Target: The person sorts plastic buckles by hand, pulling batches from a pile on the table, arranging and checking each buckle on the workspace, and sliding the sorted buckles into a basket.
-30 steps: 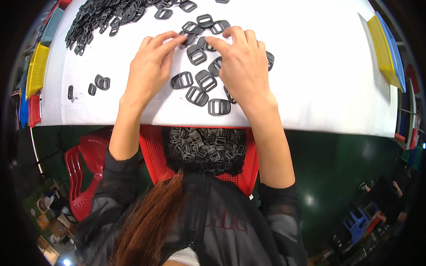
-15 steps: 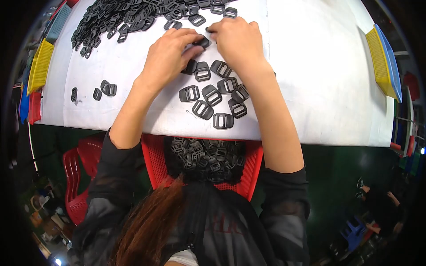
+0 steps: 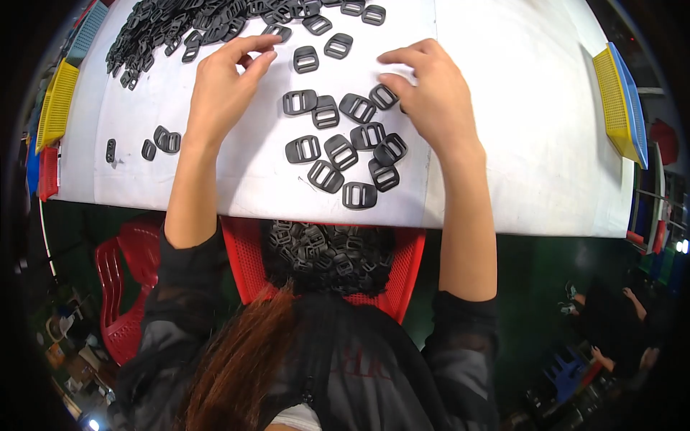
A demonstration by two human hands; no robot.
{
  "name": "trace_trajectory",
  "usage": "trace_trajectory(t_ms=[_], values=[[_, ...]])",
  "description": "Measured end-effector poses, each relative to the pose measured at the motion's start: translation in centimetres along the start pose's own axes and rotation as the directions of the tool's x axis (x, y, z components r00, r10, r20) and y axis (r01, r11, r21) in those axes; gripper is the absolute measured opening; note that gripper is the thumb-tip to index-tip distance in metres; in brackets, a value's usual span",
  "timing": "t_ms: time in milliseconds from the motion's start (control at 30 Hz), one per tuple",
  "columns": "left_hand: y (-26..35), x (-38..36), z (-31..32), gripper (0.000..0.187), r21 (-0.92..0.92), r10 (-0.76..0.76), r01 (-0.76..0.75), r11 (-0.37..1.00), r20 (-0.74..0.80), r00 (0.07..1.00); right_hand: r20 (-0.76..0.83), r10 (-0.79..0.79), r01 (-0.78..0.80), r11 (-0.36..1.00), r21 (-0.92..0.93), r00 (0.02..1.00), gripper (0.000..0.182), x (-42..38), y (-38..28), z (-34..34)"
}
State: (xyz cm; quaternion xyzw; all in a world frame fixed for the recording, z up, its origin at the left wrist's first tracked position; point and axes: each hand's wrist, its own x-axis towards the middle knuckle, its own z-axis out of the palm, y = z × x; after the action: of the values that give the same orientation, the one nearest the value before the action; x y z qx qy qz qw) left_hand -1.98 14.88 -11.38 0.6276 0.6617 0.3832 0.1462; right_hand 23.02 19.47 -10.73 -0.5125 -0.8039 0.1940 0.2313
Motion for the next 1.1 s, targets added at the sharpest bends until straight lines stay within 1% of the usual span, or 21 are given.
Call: trace_trajectory(t_ms=[33,67,100,133,200,267,300,333,367,400,467,500,567,600,667,767,833,933,967,1067,1100], values=[[0.3,-0.5,-0.4,0.024,0.005,0.027,-0.027,1.0,0.043,0.999,-0.045,0.011,-0.009,0.999,0.037,0.999,0.024,-0.6,0.1,-0.7],[0.4,-1.2,-0.5,0.025,-0.009,0.085,-0.085,0.996,0.088,0.992,-0.089,0.023,-0.016,0.997,0.075,0.996,0.024,-1.1,0.2,-1.2],[0.5,-1.9,-0.5,0.026,-0.026,0.145,-0.142,0.989,0.132,0.981,-0.108,0.038,-0.034,0.999,0.038,0.993,0.023,-1.7,0.4,-1.5],[0.5,-2.5,-0.5,0.026,-0.045,0.205,-0.2,0.979,0.174,0.963,-0.106,0.047,-0.043,0.998,0.046,0.993,0.023,-2.1,0.5,-1.6],[0.5,-3.6,-0.1,0.025,0.025,0.266,-0.274,0.961,0.171,0.949,-0.103,0.07,-0.064,0.996,0.06,0.992,0.024,-2.8,0.8,-1.5],[0.3,-4.4,0.5,0.024,0.098,0.327,-0.346,0.933,0.167,0.93,-0.105,-0.001,0.007,0.998,0.059,0.994,0.022,-2.6,0.9,-1.0],[-0.2,-4.5,0.8,0.018,0.03,0.338,-0.343,0.939,0.108,0.935,-0.103,-0.044,0.049,0.998,0.046,0.994,0.021,-2.1,0.7,-0.6],[0.1,-4.5,0.6,0.019,-0.029,0.216,-0.214,0.976,0.13,0.968,-0.101,-0.085,0.089,0.996,0.033,0.991,0.021,-1.6,0.5,-0.2],[0.6,-4.7,0.2,0.019,-0.083,0.091,-0.079,0.993,0.159,0.983,-0.088,-0.127,0.133,0.989,0.064,0.988,0.02,-0.8,0.0,0.3],[0.9,-4.7,-0.1,0.019,-0.13,-0.033,0.059,0.99,0.194,0.98,-0.095,-0.175,0.178,0.984,0.021,0.98,0.021,0.2,-0.5,1.0],[0.8,-4.8,-0.1,0.02,-0.127,-0.047,0.074,0.989,0.199,0.979,-0.105,-0.273,0.267,0.962,-0.063,0.956,0.022,2.2,-1.2,2.3],[0.7,-4.9,-0.2,0.021,-0.125,-0.055,0.082,0.989,0.201,0.978,-0.055,-0.288,0.281,0.954,-0.105,0.956,0.027,3.1,-1.4,2.6],[0.6,-4.8,-0.4,0.022,-0.056,-0.001,0.008,0.998,0.125,0.992,0.052,-0.306,0.31,0.932,-0.189,0.951,0.037,4.3,-1.5,3.0],[0.5,-4.9,-0.4,0.023,-0.021,0.027,-0.025,0.999,0.089,0.996,0.06,-0.348,0.353,0.917,-0.186,0.935,0.037,4.4,-1.2,3.1],[-0.2,-5.1,-0.9,0.023,-0.049,-0.001,0.004,0.999,0.063,0.998,0.08,-0.427,0.434,0.881,-0.186,0.901,0.037,4.4,-0.3,2.7],[-0.5,-5.9,-1.4,0.022,-0.09,-0.077,0.082,0.993,0.058,0.995,-0.095,-0.231,0.234,0.972,0.027,0.968,0.024,1.8,0.1,-0.6],[-0.3,-6.2,-1.7,0.022,-0.105,-0.134,0.141,0.984,0.075,0.988,-0.052,-0.109,0.11,0.994,0.004,0.993,0.023,-0.8,1.3,-2.5],[0.2,-6.4,-1.5,0.022,-0.116,-0.13,0.138,0.984,0.078,0.988,-0.038,0.071,-0.073,0.996,-0.058,0.997,0.022,-4.5,2.4,-2.8],[0.5,-6.5,-1.5,0.022,-0.127,-0.133,0.145,0.981,0.1,0.986,-0.04,0.126,-0.129,0.988,-0.082,0.991,0.021,-5.5,2.5,-2.8],[1.6,-7.0,-1.6,0.022,-0.143,-0.137,0.157,0.977,0.141,0.981,0.011,0.196,-0.197,0.979,0.054,0.98,0.02,-7.8,1.1,-2.7],[1.9,-7.1,-1.6,0.022,-0.144,-0.13,0.15,0.978,0.142,0.981,0.018,0.175,-0.176,0.98,0.089,0.984,0.02,-8.2,0.4,-2.8]])
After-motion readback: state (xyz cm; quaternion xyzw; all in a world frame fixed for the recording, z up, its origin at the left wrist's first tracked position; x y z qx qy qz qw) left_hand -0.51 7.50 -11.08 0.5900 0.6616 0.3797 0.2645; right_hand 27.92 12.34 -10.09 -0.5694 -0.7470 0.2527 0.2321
